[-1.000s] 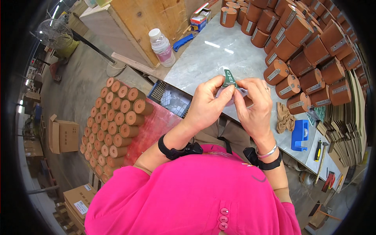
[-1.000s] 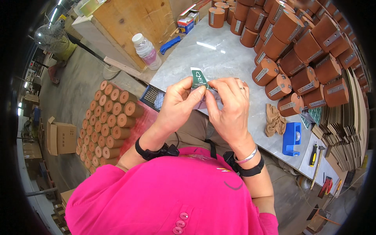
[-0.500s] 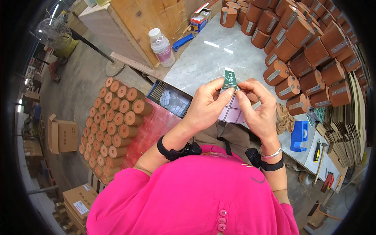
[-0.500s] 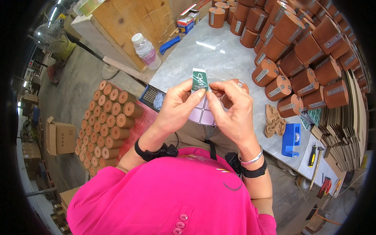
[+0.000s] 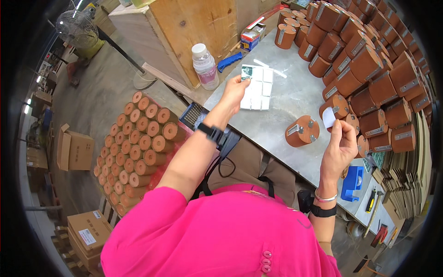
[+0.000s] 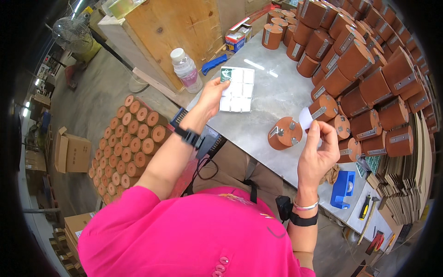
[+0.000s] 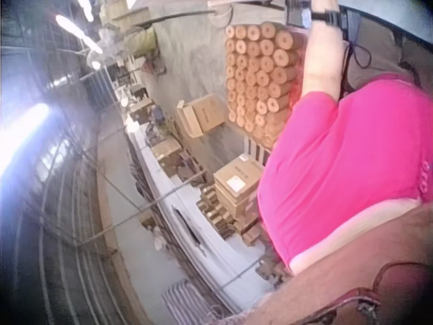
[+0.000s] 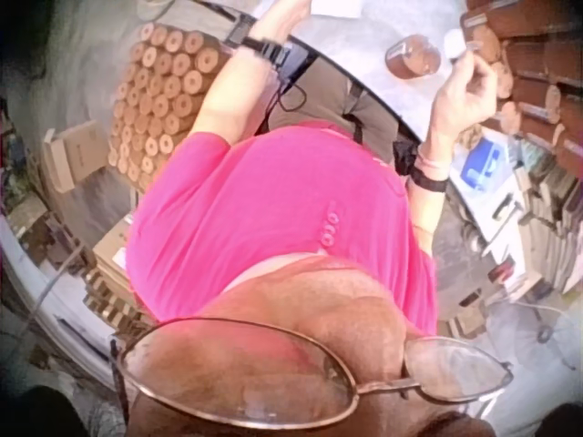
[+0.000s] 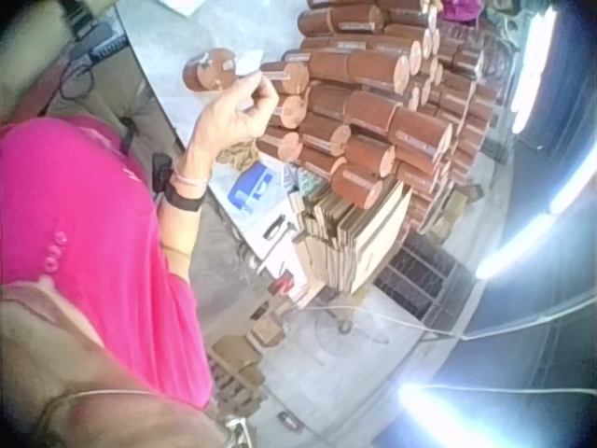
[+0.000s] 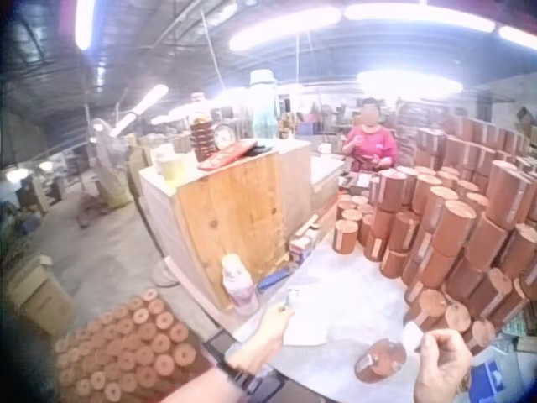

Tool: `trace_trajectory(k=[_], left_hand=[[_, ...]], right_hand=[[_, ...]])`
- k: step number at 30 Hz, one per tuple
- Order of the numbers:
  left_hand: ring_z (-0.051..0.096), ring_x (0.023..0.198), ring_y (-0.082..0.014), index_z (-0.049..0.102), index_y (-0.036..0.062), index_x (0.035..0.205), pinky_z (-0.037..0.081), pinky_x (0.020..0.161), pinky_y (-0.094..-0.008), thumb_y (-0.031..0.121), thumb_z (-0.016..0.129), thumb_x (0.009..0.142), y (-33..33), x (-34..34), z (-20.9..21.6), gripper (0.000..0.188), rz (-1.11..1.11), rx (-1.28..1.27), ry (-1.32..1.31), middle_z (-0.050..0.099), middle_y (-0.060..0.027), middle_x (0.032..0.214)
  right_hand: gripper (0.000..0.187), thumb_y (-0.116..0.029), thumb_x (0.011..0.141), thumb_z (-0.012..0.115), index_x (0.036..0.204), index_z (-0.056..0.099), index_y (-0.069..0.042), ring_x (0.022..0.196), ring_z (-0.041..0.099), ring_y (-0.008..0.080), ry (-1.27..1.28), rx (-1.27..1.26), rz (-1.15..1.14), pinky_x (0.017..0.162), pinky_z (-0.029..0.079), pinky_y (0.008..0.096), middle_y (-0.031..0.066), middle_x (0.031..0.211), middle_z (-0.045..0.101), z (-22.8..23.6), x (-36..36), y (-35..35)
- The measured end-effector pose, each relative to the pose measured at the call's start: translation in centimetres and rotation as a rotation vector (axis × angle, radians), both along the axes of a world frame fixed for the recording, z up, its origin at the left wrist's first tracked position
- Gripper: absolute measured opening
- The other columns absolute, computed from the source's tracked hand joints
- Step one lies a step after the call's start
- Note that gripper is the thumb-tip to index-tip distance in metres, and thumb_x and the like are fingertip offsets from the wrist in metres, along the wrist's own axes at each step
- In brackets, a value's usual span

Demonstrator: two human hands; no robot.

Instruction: Applying labels to cylindrical blocks and wrapping them in protective paper.

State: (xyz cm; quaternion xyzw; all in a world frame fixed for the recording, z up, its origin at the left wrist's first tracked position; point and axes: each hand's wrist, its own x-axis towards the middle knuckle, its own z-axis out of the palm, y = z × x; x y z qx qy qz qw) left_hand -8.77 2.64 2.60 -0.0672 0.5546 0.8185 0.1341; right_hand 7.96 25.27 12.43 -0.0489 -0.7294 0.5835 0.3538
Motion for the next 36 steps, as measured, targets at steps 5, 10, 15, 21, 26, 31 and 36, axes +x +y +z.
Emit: trace_trajectory(k=[5,10,15,21,26,31,36], left_hand=[[0.071,0.087,-0.0245,0.060,-0.0047,0.113,0.060,0.072,-0.0392,0.003,0.051,0.095,-0.5,-4.7,-3.8,0.022,0.104,-0.313,-0.052,0.069,-0.0150,0.101],[0.071,0.087,-0.0253,0.061,-0.0053,0.113,0.060,0.072,-0.0386,0.000,0.054,0.092,-0.3,-3.8,-3.8,0.022,0.089,-0.322,-0.025,0.069,-0.0167,0.103],[0.070,0.089,-0.0240,0.061,-0.0054,0.113,0.059,0.076,-0.0371,0.000,0.054,0.092,-0.7,-1.6,-1.7,0.023,0.067,-0.184,-0.093,0.069,-0.0168,0.105],[0.069,0.086,-0.0210,0.050,-0.0053,0.128,0.055,0.071,-0.0317,-0.003,0.062,0.082,-0.7,-0.4,-2.3,0.048,0.146,-0.398,0.086,0.070,-0.0161,0.097],[0.068,0.090,-0.0204,0.037,-0.0042,0.140,0.054,0.074,-0.0297,-0.008,0.060,0.082,-0.8,-0.4,-2.9,0.062,0.096,-0.538,0.164,0.068,-0.0154,0.102],[0.068,0.090,-0.0202,0.042,-0.0055,0.135,0.054,0.076,-0.0310,-0.007,0.062,0.081,-0.4,0.1,-2.6,0.058,0.135,-0.460,0.125,0.069,-0.0148,0.102],[0.068,0.089,-0.0191,0.057,-0.0068,0.119,0.054,0.077,-0.0308,-0.005,0.061,0.084,-0.9,2.6,-0.4,0.035,0.105,-0.220,0.065,0.069,-0.0130,0.100]], right_hand=[[0.012,-0.009,0.096,0.061,0.091,0.062,0.002,0.078,0.053,0.0070,-0.072,0.046,-0.021,0.074,0.044,0.0224,0.0011,0.084,0.062,-1.1,0.7,0.1],[0.013,-0.009,0.096,0.061,0.091,0.062,0.002,0.079,0.053,0.0073,-0.109,-0.044,0.041,0.075,0.043,0.0227,0.0007,0.083,0.062,-1.6,0.4,-0.4],[0.012,-0.010,0.095,0.062,0.092,0.063,0.002,0.079,0.053,0.0073,-0.110,0.016,0.081,0.075,0.044,0.0234,0.0014,0.083,0.063,-1.8,0.1,-1.2],[0.013,-0.010,0.094,0.064,0.093,0.064,0.003,0.077,0.053,0.0074,-0.106,-0.013,0.110,0.075,0.044,0.0241,0.0021,0.083,0.064,-1.8,0.7,-2.0],[0.012,-0.010,0.094,0.065,0.090,0.064,0.002,0.081,0.056,0.0090,-0.114,0.002,0.105,0.079,0.046,0.0253,0.0018,0.082,0.063,-2.0,1.2,-2.2],[0.013,-0.011,0.094,0.065,0.091,0.064,0.002,0.081,0.055,0.0088,-0.093,-0.056,0.121,0.077,0.045,0.0252,0.0018,0.083,0.064,-2.2,1.5,-2.2],[0.013,-0.010,0.094,0.065,0.092,0.063,0.003,0.076,0.057,0.0082,-0.096,-0.034,0.142,0.070,0.046,0.0234,0.0024,0.083,0.064,-2.6,1.6,-2.5]])
